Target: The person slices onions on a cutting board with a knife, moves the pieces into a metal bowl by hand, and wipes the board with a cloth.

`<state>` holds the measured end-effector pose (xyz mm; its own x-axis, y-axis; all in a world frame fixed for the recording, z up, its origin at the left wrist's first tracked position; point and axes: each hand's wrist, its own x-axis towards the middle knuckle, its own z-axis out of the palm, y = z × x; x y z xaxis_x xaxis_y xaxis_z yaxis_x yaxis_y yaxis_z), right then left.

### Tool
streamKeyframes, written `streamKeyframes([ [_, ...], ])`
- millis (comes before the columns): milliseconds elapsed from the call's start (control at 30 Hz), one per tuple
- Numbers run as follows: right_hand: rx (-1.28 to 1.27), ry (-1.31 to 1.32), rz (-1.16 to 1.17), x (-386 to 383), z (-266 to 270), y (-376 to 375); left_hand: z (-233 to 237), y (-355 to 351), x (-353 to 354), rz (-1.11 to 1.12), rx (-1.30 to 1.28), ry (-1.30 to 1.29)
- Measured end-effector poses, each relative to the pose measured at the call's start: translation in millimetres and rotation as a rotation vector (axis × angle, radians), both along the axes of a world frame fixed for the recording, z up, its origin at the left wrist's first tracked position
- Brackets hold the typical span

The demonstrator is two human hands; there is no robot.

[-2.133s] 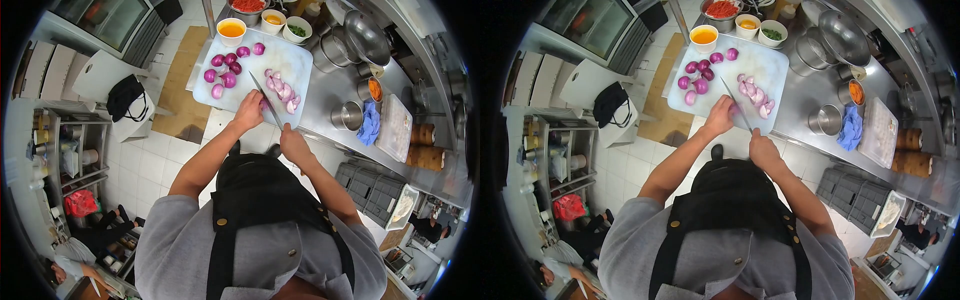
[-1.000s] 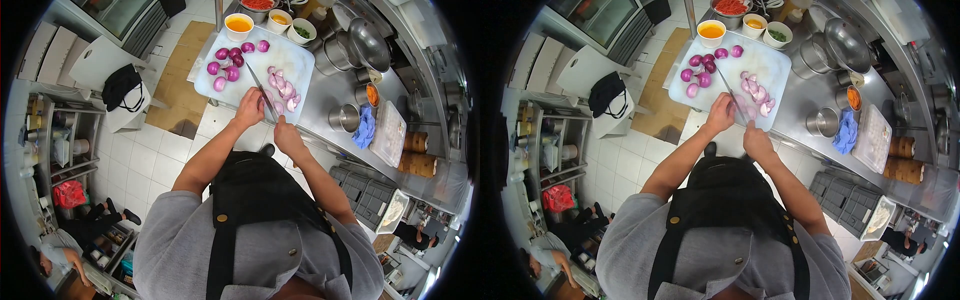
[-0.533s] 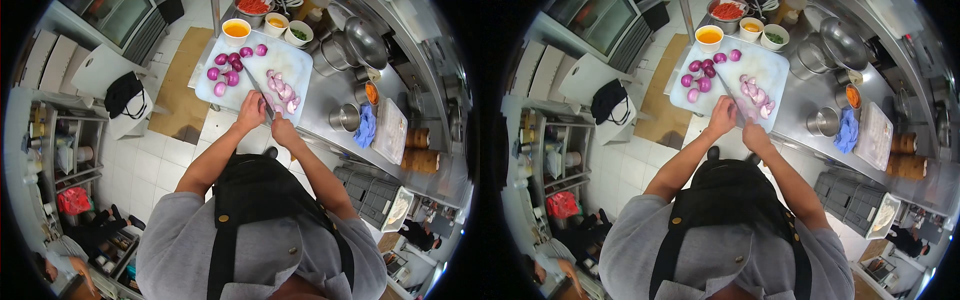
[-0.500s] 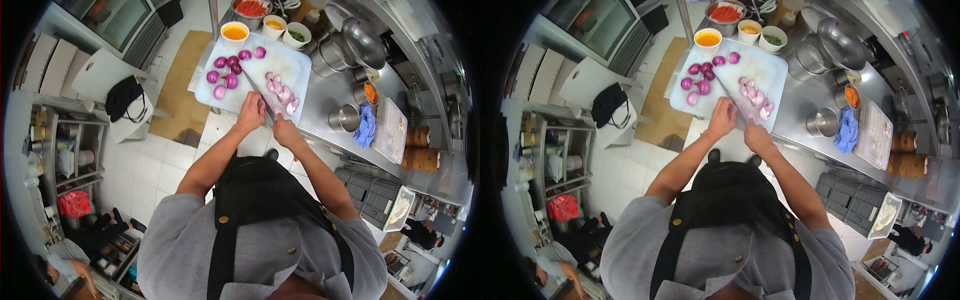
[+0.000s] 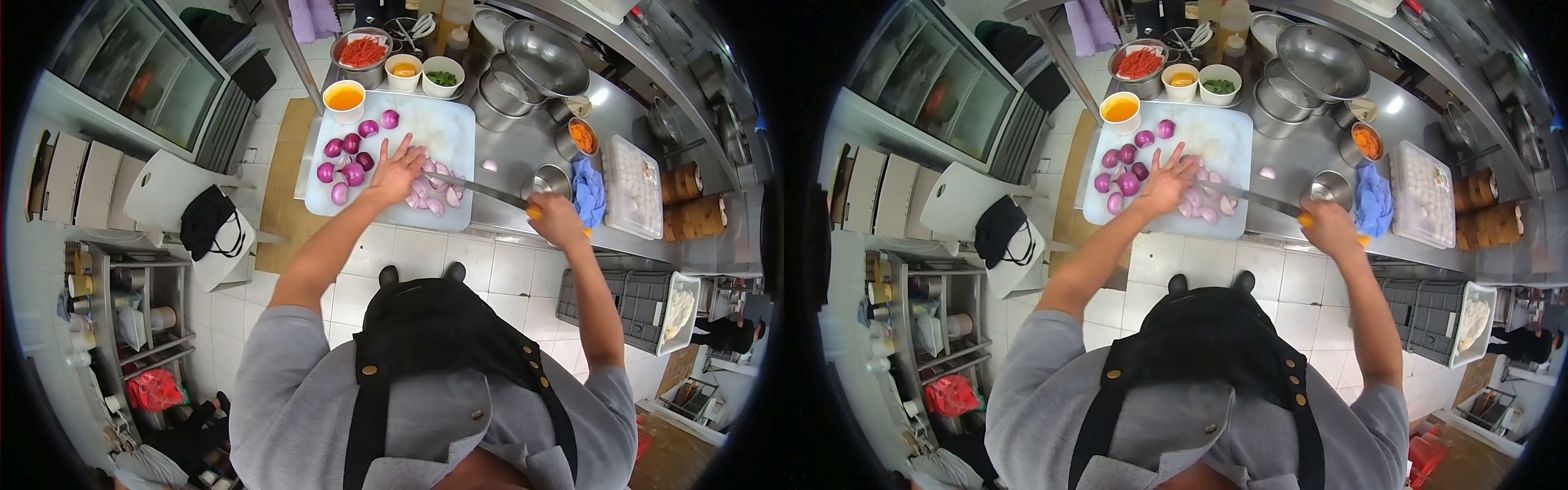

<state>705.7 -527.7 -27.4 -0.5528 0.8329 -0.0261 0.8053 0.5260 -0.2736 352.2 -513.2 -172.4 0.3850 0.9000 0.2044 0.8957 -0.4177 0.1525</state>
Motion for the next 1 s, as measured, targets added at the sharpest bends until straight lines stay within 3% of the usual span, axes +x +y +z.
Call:
streamKeyframes([
  [33, -0.062, 0.031, 0.014, 15.6, 2.2, -5.3, 12.8, -0.6, -7.1, -0.059, -0.017, -0.105],
  [67, -0.062, 0.034, 0.009, 20.0, 0.8, -13.0, 37.0, 4.4, -13.1, -0.058, -0.062, -0.017],
  [133, -0.407, 0.049, -0.093, 28.9, -2.5, -29.5, 24.3, 41.0, -30.4, 0.021, -0.047, -0.081],
  [167, -0.446, 0.039, -0.096, 21.6, -10.2, -39.8, 19.9, 59.3, -35.2, 0.105, -0.03, -0.149],
  [200, -0.427, 0.128, 0.021, 22.1, -38.2, -46.2, 22.5, 72.3, -36.1, 0.1, -0.026, -0.149],
  [267, -0.564, 0.174, 0.069, -8.1, -58.9, -58.3, 28.3, 92.2, -35.4, 0.271, -0.285, -0.031],
  [333, -0.524, 0.207, 0.193, -33.6, -91.8, -61.8, 8.4, 114.2, -38.4, 0.277, -0.29, 0.018],
  [467, -0.537, 0.212, 0.106, -73.7, -103.2, -52.7, 18.4, 122.8, -34.9, 0.267, -0.329, 0.1],
  [500, -0.641, 0.216, -0.005, -78.5, -96.8, -46.3, 20.2, 121.1, -35.3, 0.268, -0.33, 0.102],
  [567, -0.742, 0.221, -0.113, -80.0, -92.6, -32.9, 23.5, 116.8, -37.4, 0.264, -0.275, -0.071],
  [600, -0.788, 0.255, -0.155, -75.7, -92.5, -26.5, 29.9, 110.8, -36.4, 0.268, -0.275, -0.07],
  [667, -0.85, 0.279, -0.218, -68.6, -87.6, -15.2, 44.4, 86.2, -31.2, 0.257, -0.088, -0.356],
  [833, -0.795, 0.323, -0.269, -63.0, -90.0, 1.1, 21.5, -27.9, -9.1, 0.167, -0.05, -0.459],
  [967, -0.679, 0.253, -0.191, -77.2, -85.5, -3.9, 0.3, -75.9, 7.2, 0.303, -0.092, -0.568],
  [1000, -0.512, 0.271, -0.123, -79.7, -95.2, -11.9, 4.6, -79.2, 7.4, 0.358, -0.109, -0.709],
])
